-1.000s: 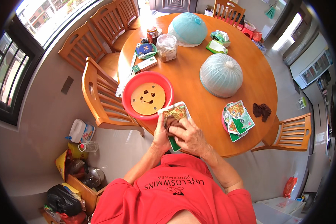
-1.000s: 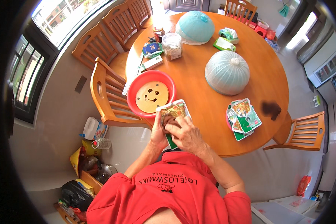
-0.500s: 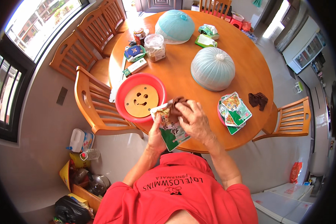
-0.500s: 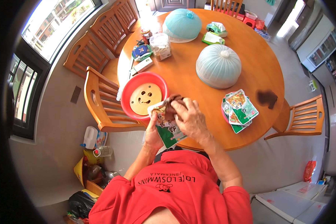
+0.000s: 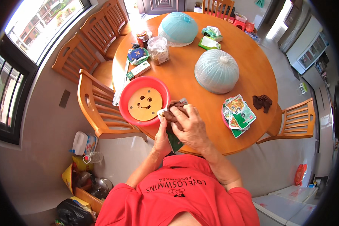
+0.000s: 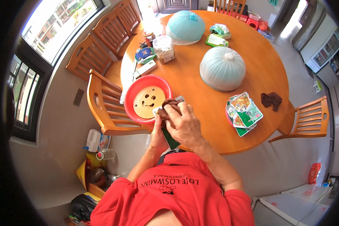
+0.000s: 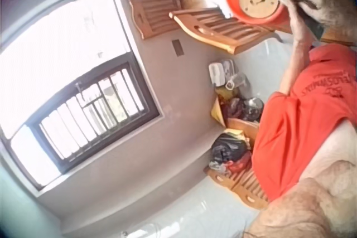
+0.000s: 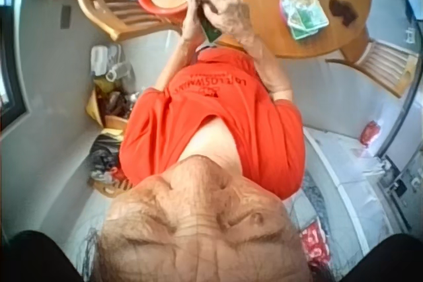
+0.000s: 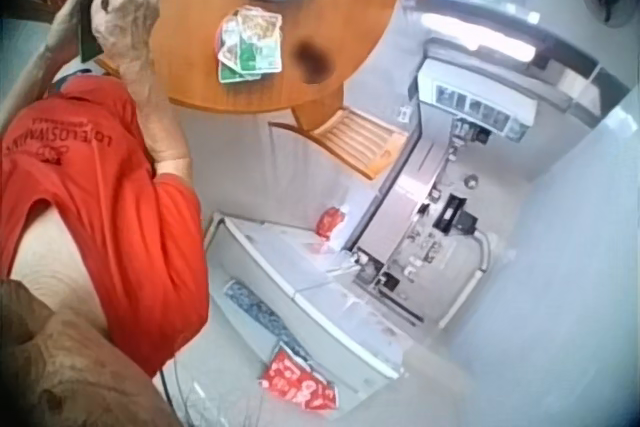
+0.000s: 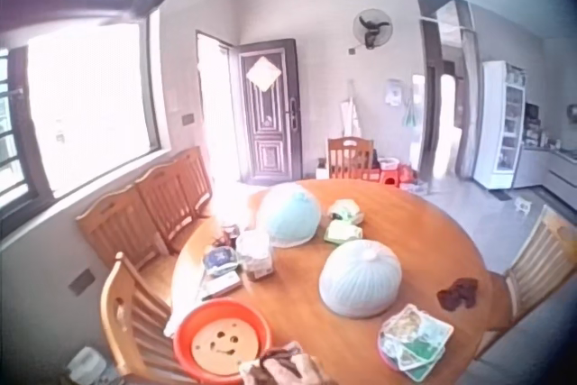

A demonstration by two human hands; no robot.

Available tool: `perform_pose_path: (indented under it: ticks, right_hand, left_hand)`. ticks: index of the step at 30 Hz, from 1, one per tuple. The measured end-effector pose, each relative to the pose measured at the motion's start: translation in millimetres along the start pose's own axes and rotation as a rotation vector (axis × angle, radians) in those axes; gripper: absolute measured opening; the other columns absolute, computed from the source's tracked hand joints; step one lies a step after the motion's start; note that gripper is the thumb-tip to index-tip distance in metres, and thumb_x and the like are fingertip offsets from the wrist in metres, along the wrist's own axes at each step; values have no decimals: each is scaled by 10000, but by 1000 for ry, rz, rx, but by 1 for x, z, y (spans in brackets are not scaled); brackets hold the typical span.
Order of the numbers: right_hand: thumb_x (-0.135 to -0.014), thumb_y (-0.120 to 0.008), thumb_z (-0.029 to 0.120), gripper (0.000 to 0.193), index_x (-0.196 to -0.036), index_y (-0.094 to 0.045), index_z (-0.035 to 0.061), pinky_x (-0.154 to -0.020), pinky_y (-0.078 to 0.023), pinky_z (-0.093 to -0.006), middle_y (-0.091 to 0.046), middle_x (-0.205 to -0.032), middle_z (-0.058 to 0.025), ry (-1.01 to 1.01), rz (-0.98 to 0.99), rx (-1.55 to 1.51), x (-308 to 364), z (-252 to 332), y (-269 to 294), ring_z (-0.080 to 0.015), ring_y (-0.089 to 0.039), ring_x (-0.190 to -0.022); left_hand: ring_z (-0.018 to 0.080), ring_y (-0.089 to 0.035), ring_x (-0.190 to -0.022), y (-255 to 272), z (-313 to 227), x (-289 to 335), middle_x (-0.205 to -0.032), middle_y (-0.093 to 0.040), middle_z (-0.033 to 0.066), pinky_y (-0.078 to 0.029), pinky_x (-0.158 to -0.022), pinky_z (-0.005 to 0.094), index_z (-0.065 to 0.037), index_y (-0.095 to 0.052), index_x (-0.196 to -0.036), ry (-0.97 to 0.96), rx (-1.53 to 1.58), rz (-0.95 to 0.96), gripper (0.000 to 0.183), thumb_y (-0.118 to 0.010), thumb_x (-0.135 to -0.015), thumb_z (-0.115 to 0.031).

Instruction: The person wipes the surface of several small rectangular food packages with a brown cloth. They handle the packages one at a time, wiping each side and then placing them into a red plastic bowl on the table. The task continues until the stack of packages is processed.

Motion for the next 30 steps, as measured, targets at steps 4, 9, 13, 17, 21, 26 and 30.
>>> perform_pose_path:
  ticks: [4, 9, 13, 17, 21, 26, 30]
  right_hand:
    - [-718, -693, 150, 492, -1195, -580, 103, -751, -529, -407, -461, -1024, -122, 125, 140, 2, 16, 24, -26, -310, -523, -939]
    - [-752, -663, 123, 441, -1185, -585, 97, -798, -516, -419, -504, -1039, -134, 121, 485, -327, 41, 19, -41, -323, -574, -965]
    - [-763, -649, 84, 438, -1195, -573, 89, -778, -507, -417, -532, -1017, -125, -36, 259, -350, 14, 0, -8, -319, -578, -944]
    - [-734, -689, 104, 470, -1187, -569, 72, -764, -506, -424, -477, -1078, -125, 98, 127, 38, 13, 4, -6, -336, -532, -966]
    - [-736, -685, 113, 455, -1176, -578, 71, -803, -501, -417, -505, -1060, -127, 102, 419, -118, 51, -2, -36, -332, -547, -982]
    - [-760, -675, 136, 416, -1162, -591, 69, -831, -497, -419, -539, -1068, -147, -119, 465, -189, 81, -37, -38, -336, -567, -991]
    - [-771, -671, 125, 410, -1165, -590, 51, -822, -501, -401, -545, -1065, -153, -185, 443, -224, 86, -46, -33, -333, -586, -976]
  left_hand:
    - [211, -559, -1091, 14, -14, -3, -1196, -585, 90, -430, -976, 364, -65, -486, -1256, -101, -6, 30, 546, -283, -1002, -503]
    - [203, -630, -873, 60, 9, 2, -996, -643, 126, -526, -775, 352, -60, -504, -1217, 140, 315, 37, 599, -403, -939, -581]
    - [238, -578, -1092, 14, -12, 6, -1257, -550, 125, -486, -931, 394, -56, -423, -1350, 49, 129, -115, 622, -490, -926, -505]
    - [220, -586, -1073, 7, -18, -5, -1223, -570, 91, -493, -916, 366, -39, -452, -1318, -36, 59, -30, 459, -567, -922, -239]
    - [238, -630, -965, 53, -32, -14, -1100, -620, 103, -554, -814, 414, -42, -489, -1237, -78, 74, -199, 369, -590, -897, -146]
    - [238, -600, -1054, 66, -116, -36, -1196, -578, 113, -497, -911, 377, -91, -504, -1274, -403, -803, -312, 449, -552, -840, 13]
    - [297, -556, -1128, 57, -127, -58, -1287, -522, 139, -464, -920, 365, -162, -498, -1315, -750, -1782, -240, 575, -558, -781, 42]
Point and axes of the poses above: each hand's wrist, its own x-axis away from the middle knuckle, its own y-axis out of the back of the hand, z = x × y, the point moved 10 cm from there along -x, towards the middle knuckle
